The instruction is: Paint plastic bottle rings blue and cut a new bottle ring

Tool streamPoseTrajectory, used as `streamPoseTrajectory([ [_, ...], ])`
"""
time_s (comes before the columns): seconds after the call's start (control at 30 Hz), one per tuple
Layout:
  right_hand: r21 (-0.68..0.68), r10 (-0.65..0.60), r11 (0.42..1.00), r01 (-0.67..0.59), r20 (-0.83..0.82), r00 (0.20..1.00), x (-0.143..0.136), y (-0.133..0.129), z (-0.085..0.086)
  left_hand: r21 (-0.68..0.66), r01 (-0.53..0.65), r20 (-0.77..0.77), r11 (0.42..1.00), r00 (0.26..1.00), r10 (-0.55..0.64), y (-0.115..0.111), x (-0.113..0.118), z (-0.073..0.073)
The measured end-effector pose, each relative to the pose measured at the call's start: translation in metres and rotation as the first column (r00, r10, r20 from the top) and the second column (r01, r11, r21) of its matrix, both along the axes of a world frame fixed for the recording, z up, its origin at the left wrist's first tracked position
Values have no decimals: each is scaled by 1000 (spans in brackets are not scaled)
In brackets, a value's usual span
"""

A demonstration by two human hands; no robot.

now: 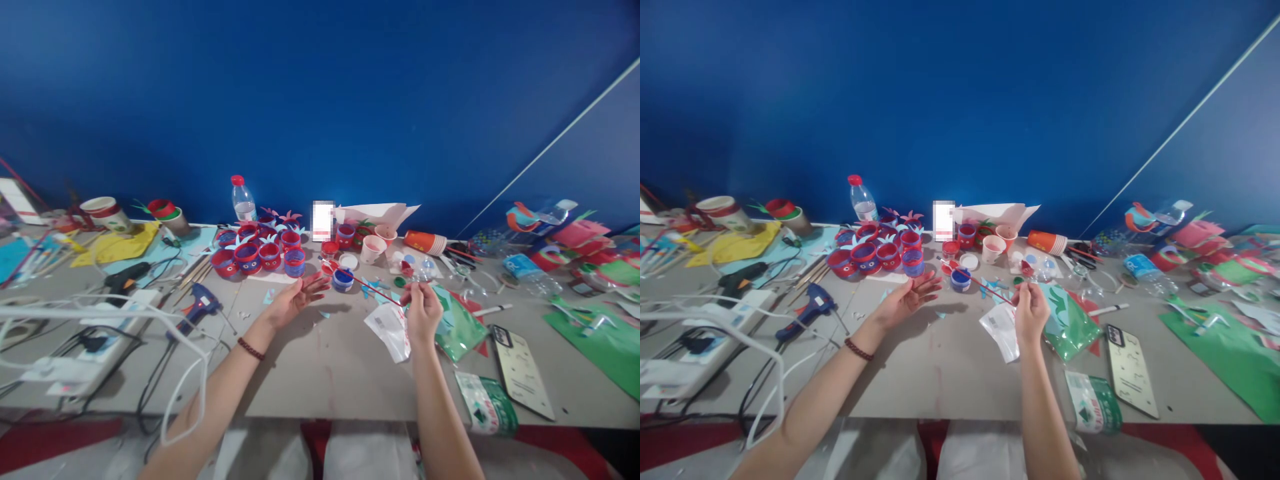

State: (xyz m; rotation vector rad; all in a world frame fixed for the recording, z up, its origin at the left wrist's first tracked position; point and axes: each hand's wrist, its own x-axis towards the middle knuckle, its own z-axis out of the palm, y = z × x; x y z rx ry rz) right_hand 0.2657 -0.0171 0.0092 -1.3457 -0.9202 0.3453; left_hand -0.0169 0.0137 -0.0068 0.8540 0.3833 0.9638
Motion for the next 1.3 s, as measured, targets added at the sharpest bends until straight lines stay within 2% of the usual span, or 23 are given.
streamPoseTrajectory([
  [0.23,-10,5,1000,-5,-14,1000,-1,0,0,76,-116,-61,990,991,121,3,0,-9],
  [0.53,-15,31,999,-31,-10,999,-1,0,-1,235,-83,-236,968,962,140,5,0,-17],
  [0.67,-23,37,999,-37,-14,999,-2,-1,-1,146,-124,-160,981,976,147,3,2,-8],
  [0.8,-43,42,998,-43,-19,999,-2,-2,0,19,-23,-49,1000,999,24,2,1,1],
  [0.87,-53,41,998,-42,-20,999,-3,-2,0,-15,-10,-33,1000,999,10,2,0,3],
  [1.0,-66,34,997,-34,1,999,-3,-1,1,3,-102,-65,995,993,102,2,0,0],
  [1.13,-81,5,997,0,64,998,0,0,-5,25,-220,-132,975,966,221,4,3,-6],
  [1.3,-127,-9,991,51,308,951,8,5,-21,11,-350,-184,937,920,346,8,4,-14],
])
